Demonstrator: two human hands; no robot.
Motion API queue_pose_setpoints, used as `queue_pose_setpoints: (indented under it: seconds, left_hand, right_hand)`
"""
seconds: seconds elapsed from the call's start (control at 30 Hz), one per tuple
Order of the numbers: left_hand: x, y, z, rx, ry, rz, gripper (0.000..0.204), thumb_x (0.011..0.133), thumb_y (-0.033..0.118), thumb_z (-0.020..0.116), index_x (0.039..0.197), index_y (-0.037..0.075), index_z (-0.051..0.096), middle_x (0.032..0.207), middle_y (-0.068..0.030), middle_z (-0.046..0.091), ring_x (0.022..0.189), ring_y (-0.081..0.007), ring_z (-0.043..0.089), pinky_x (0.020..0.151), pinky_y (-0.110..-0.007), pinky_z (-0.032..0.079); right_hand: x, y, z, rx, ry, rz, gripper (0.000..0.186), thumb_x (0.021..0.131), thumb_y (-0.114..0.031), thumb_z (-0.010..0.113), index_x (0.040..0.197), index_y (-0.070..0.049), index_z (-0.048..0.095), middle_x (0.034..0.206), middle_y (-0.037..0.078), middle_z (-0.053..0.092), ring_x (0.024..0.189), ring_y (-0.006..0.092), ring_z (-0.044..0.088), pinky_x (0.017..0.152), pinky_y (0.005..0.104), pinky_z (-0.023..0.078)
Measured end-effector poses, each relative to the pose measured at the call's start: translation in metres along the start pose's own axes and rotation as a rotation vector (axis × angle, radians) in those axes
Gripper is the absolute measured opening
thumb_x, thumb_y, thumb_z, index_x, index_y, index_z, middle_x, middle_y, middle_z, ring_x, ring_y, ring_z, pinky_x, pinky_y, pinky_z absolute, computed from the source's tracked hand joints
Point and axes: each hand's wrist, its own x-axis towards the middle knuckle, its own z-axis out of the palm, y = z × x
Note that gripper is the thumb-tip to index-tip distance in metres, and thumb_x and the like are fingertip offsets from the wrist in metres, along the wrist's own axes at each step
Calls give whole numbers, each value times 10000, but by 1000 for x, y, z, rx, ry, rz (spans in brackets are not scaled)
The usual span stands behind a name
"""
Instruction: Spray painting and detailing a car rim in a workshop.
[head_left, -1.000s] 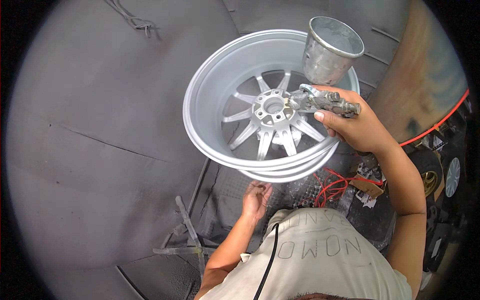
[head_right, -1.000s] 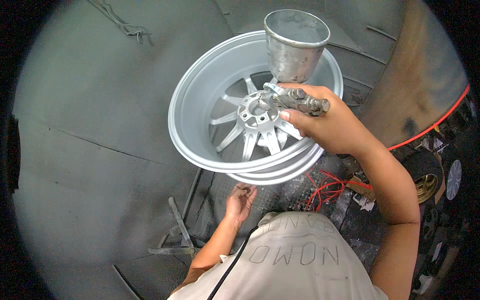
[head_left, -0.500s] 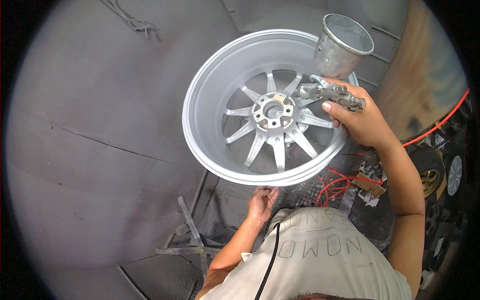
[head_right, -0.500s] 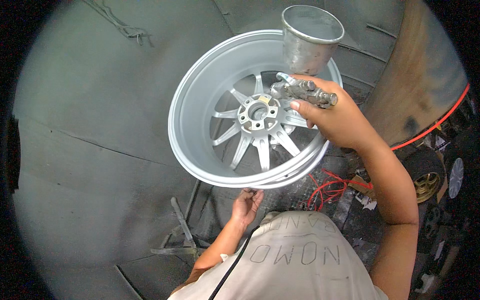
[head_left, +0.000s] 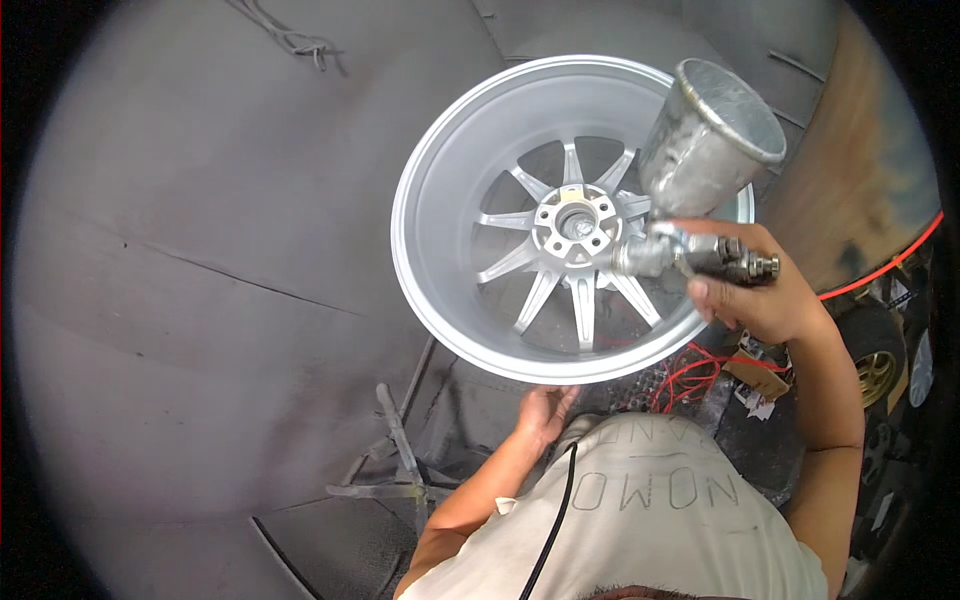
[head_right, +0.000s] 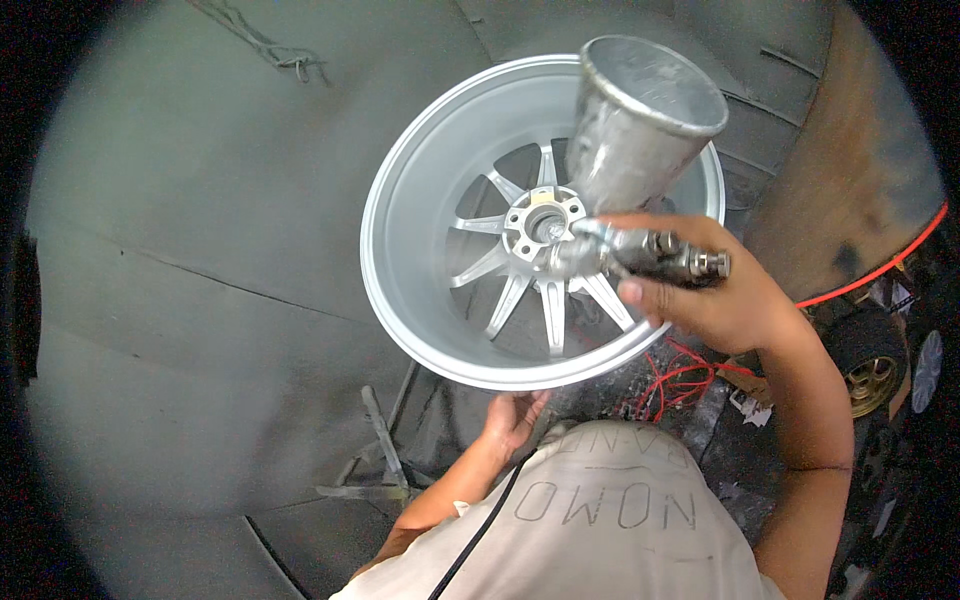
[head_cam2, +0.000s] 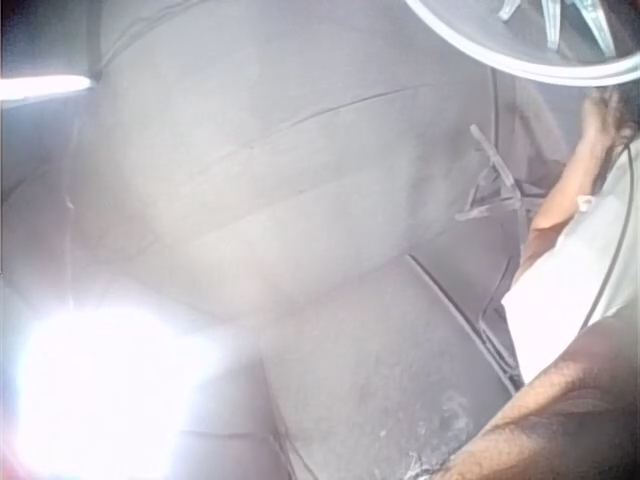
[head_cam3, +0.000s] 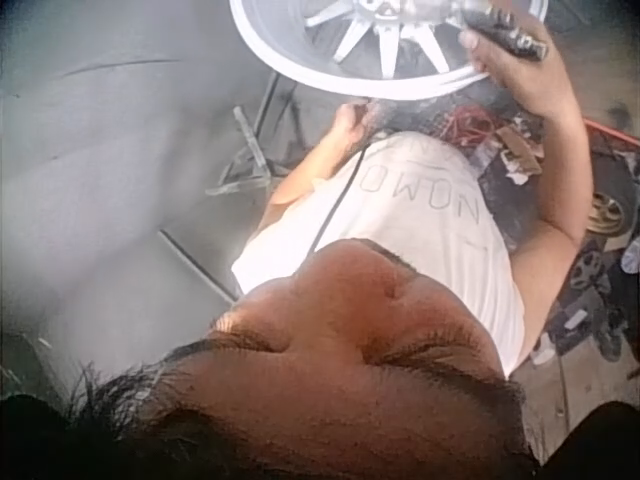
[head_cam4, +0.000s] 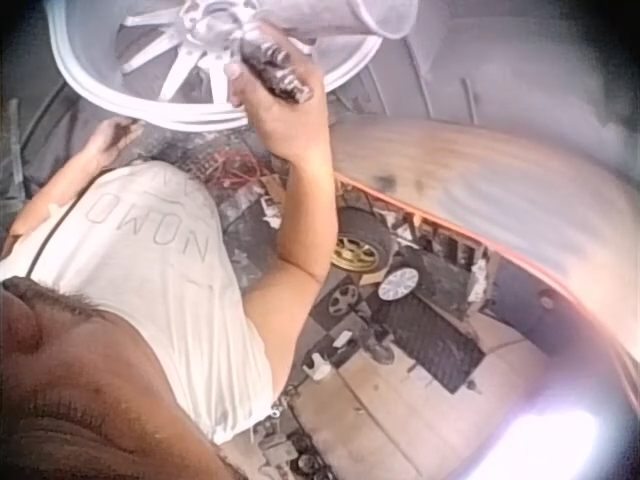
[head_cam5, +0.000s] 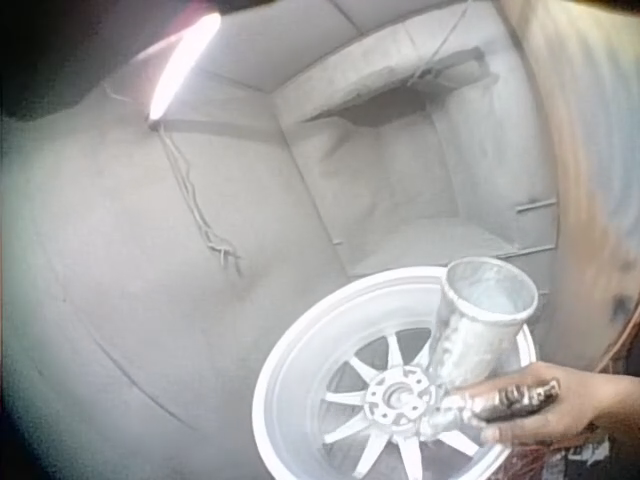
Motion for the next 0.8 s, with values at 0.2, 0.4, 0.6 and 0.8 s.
queue_pose_setpoints:
  seconds: [0.2,0.4,0.6,0.8]
  left_hand:
    - [22,72,-23,89,99,155,369,1061,308,509,1340,73,563,1308,-67,638,1214,-225,614,1029,-426,519]
    - [29,98,-28,95,48,176,375,1045,308,546,1358,104,568,1303,-51,654,1184,-206,635,984,-390,530]
    - [9,83,-13,100,116,133,296,1027,325,571,1264,153,621,1169,9,698,1081,-164,657,837,-329,530]
    - [-8,75,1,32,138,98,261,1052,306,528,1241,146,608,1148,4,672,1063,-156,634,808,-303,517]
  right_hand:
    - [22,7,2,-56,15,-141,500,938,-188,735,1396,-40,600,821,-12,641,700,66,543,635,251,458]
    - [46,9,-4,-102,249,-242,477,959,-170,711,1403,-42,592,831,-25,635,676,60,513,621,239,446]
    - [16,-20,6,105,-137,28,551,879,-223,758,1368,-10,618,1078,64,729,830,97,632,752,256,514]
    - [55,-36,30,-68,6,-344,608,831,-289,755,1362,-21,631,777,6,643,628,77,563,658,242,471]
